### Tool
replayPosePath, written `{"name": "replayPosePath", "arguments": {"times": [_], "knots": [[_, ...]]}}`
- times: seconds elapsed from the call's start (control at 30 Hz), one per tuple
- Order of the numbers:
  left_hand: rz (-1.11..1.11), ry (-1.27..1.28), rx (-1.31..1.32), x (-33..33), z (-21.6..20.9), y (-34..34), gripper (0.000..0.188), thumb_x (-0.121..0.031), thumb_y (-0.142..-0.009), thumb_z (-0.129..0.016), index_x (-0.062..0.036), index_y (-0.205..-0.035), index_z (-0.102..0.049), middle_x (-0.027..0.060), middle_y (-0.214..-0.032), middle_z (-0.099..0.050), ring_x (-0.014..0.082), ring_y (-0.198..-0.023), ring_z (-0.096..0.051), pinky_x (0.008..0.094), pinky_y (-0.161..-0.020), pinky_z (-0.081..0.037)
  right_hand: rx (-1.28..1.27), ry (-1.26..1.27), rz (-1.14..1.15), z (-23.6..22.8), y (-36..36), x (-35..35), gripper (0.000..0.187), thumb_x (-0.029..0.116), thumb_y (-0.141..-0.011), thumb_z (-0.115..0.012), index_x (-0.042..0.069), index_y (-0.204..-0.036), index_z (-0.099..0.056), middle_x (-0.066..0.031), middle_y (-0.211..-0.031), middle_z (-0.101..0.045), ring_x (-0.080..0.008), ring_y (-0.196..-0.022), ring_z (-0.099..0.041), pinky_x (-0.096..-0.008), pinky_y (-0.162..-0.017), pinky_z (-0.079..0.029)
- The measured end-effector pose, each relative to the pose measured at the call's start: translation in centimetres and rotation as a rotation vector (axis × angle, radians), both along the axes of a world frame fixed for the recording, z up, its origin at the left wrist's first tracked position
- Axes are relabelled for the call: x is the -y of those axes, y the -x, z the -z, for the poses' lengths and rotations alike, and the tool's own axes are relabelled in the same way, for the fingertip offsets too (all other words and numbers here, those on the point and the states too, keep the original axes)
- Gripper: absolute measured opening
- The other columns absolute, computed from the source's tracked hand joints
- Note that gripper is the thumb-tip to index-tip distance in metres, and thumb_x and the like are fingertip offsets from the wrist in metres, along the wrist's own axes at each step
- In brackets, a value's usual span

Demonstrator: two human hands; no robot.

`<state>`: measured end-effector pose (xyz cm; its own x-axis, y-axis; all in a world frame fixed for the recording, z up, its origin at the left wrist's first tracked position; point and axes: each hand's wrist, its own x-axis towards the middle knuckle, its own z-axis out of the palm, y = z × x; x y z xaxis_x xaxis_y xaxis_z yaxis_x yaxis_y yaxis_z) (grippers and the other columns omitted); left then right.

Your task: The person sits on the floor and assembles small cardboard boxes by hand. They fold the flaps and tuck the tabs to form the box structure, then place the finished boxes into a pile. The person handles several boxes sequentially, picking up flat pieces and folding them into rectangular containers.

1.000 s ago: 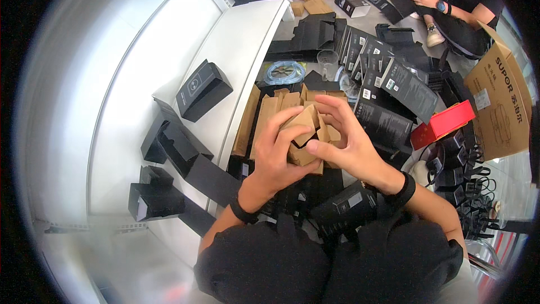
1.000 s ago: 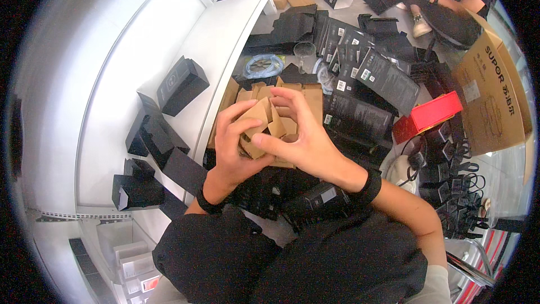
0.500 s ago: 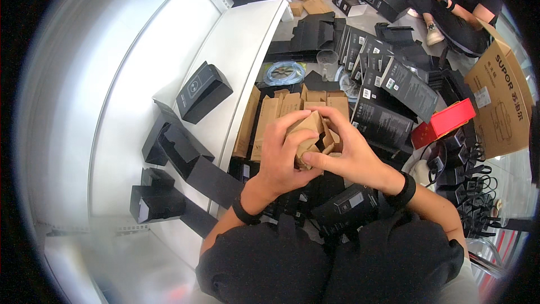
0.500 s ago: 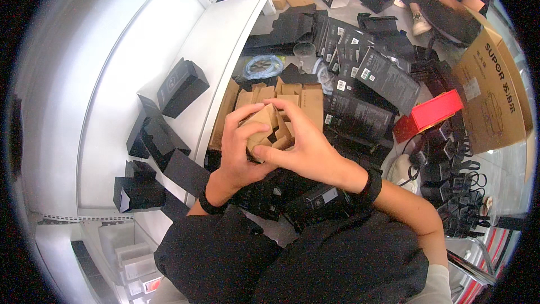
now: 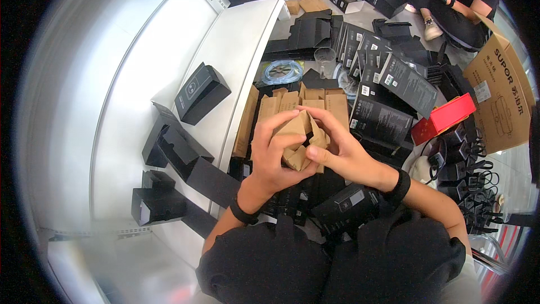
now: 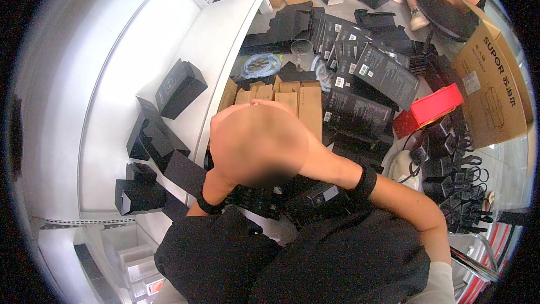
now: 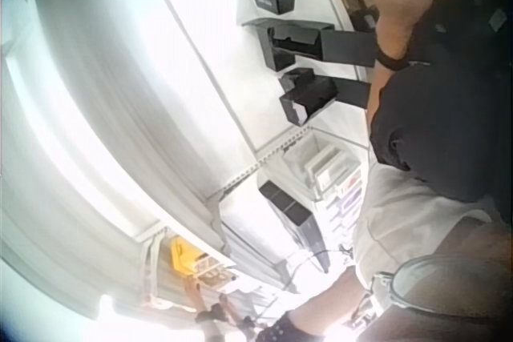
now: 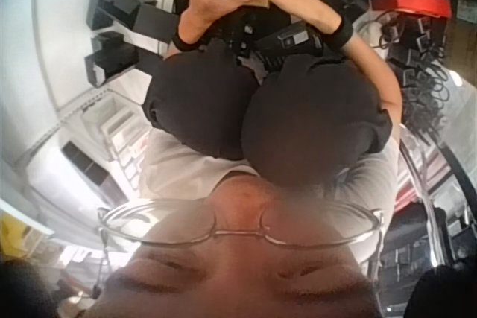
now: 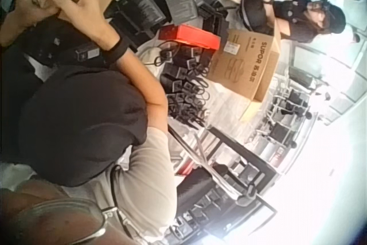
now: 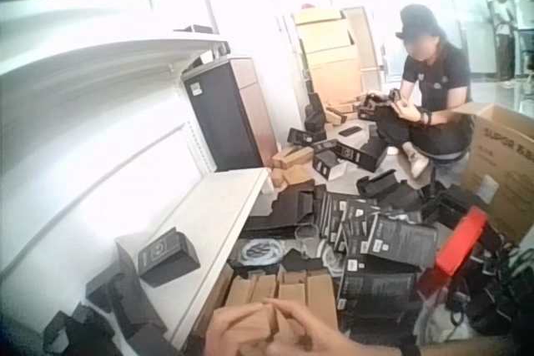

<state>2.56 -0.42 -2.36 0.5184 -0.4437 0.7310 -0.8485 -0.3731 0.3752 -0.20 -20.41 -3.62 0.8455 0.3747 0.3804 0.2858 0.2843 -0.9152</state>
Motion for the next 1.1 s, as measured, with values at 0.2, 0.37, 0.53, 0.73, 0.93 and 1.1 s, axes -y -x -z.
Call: {"name": "replayPosePath", "arguments": {"times": [0.2,0.37,0.53,0.73,0.93,1.1], "knots": [[-0.017,0.000,0.116,0.4,-0.6,0.2,0.055,-0.017,-0.065,-0.093,-0.0089,-0.109,-0.062,0.0184,-0.134,-0.062,0.0366,-0.115,-0.065,0.0435,-0.093,-0.054,-0.206,-0.044,-0.015,-0.4,0.6,-0.7,0.067,0.027,-0.106,-0.066,0.005,-0.159,-0.030,-0.0117,-0.154,-0.041,-0.0229,-0.147,-0.038,-0.0368,-0.121,-0.033],[-0.018,0.005,0.116,0.7,-0.3,0.2,0.056,-0.017,-0.064,-0.094,-0.0106,-0.111,-0.063,0.0149,-0.135,-0.062,0.0348,-0.115,-0.064,0.0430,-0.092,-0.053,-0.261,-0.067,0.014,-0.4,0.8,-1.0,0.065,0.029,-0.106,-0.065,0.005,-0.156,-0.031,-0.0125,-0.151,-0.044,-0.0228,-0.146,-0.039,-0.0362,-0.121,-0.032],[-0.009,-0.043,0.058,0.8,-0.4,0.6,0.063,-0.019,-0.064,-0.094,-0.0103,-0.117,-0.062,0.0154,-0.138,-0.060,0.0353,-0.119,-0.061,0.0438,-0.097,-0.050,-0.258,-0.050,0.044,-0.7,0.9,-0.8,0.065,0.029,-0.103,-0.068,0.005,-0.153,-0.034,-0.0127,-0.146,-0.047,-0.0226,-0.141,-0.042,-0.0361,-0.119,-0.033],[0.066,-0.128,-0.115,1.2,-2.5,0.9,0.064,-0.024,-0.076,-0.087,-0.0077,-0.131,-0.060,0.0172,-0.141,-0.056,0.0377,-0.124,-0.058,0.0447,-0.101,-0.047,-0.310,-0.052,0.090,-0.4,0.0,0.1,0.064,0.007,-0.094,-0.065,0.002,-0.151,-0.038,-0.0113,-0.138,-0.052,-0.0190,-0.131,-0.050,-0.0346,-0.110,-0.042],[-0.079,-0.205,-0.246,0.9,-4.0,1.2,0.050,-0.012,-0.083,-0.074,-0.0053,-0.132,-0.062,0.0160,-0.138,-0.058,0.0379,-0.124,-0.058,0.0451,-0.104,-0.047,-0.269,-0.034,0.045,-1.8,0.1,0.7,0.068,-0.004,-0.091,-0.053,-0.001,-0.156,-0.036,-0.0122,-0.147,-0.050,-0.0208,-0.140,-0.049,-0.0361,-0.115,-0.043],[-0.129,-0.269,-0.380,1.0,-5.7,2.4,0.053,-0.003,-0.080,-0.073,-0.0040,-0.131,-0.061,0.0174,-0.136,-0.061,0.0387,-0.126,-0.059,0.0451,-0.107,-0.047,-0.160,0.063,0.051,-0.4,0.3,0.2,0.064,-0.003,-0.092,-0.054,-0.001,-0.154,-0.038,-0.0138,-0.149,-0.050,-0.0249,-0.147,-0.044,-0.0379,-0.118,-0.041]]}}
